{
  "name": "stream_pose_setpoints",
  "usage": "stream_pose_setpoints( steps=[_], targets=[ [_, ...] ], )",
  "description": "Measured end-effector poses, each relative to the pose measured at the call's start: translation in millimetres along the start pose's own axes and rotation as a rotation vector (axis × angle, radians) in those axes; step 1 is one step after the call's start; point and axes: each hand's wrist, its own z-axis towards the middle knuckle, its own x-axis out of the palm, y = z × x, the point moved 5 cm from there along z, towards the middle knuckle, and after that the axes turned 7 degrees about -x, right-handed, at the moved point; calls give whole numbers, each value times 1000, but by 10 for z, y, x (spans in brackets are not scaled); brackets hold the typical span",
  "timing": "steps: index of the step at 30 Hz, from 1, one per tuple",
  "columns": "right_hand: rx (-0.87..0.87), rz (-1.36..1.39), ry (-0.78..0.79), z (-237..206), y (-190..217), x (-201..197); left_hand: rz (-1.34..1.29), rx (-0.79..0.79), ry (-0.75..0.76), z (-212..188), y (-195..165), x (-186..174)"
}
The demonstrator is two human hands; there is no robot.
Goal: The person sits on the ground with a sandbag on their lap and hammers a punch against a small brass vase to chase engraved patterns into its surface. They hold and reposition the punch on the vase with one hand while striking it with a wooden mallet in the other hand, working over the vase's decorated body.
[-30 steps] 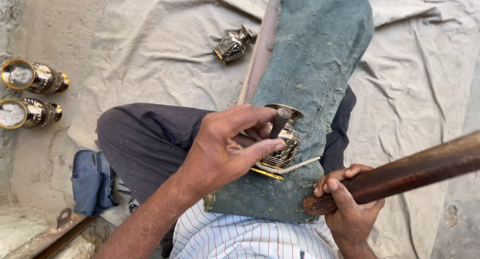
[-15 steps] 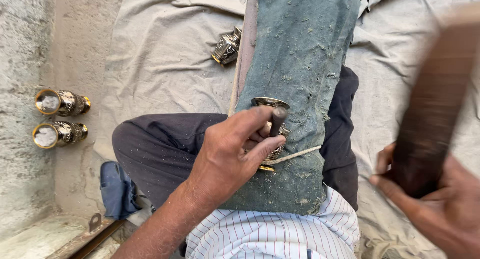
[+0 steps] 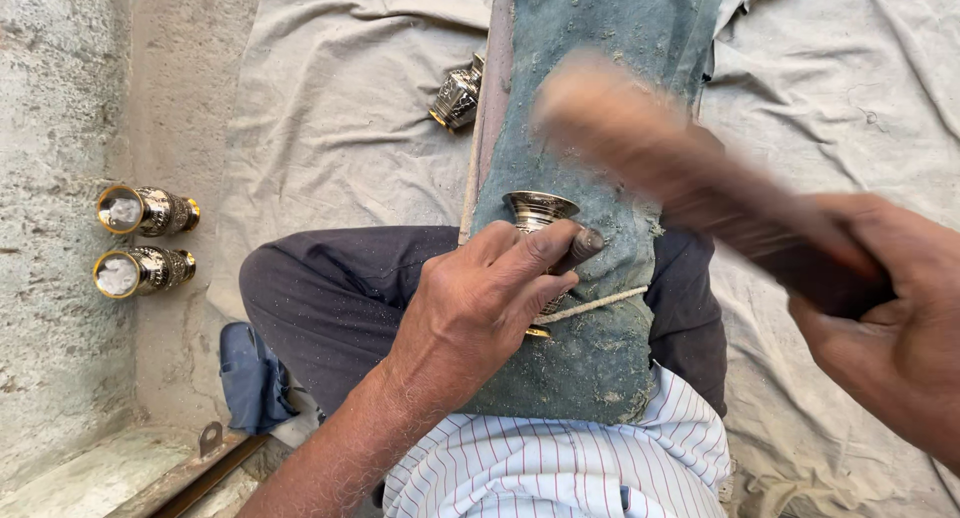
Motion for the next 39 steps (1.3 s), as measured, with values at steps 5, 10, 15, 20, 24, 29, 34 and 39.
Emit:
stream_pose_setpoints(
  steps=[5,10,15,20,24,29,34,39],
  targets=[
    [38,-58,82,-79,-147,84,-48,2,13,6,-8,-23],
    [72,39,68,-93,-186,128,-38,15,12,19,-8,-28],
    [190,339,-74,18,-106,95,-46,-26,47,31,28,-9],
    [163,-102,83,61,109,74,22,-9,44,46,9,-29],
    [-40,-283,162,113,278,93,-9,-3,52,42,-19,-52],
    [151,-54,183,138,200,116,-29,28,41,69,-36,-67],
    [129,14,75,48,119,78,-78,35,69,90,-41,-80],
    [116,-147,151,-166,-197,160,-19,36,73,80,-51,-90]
  ],
)
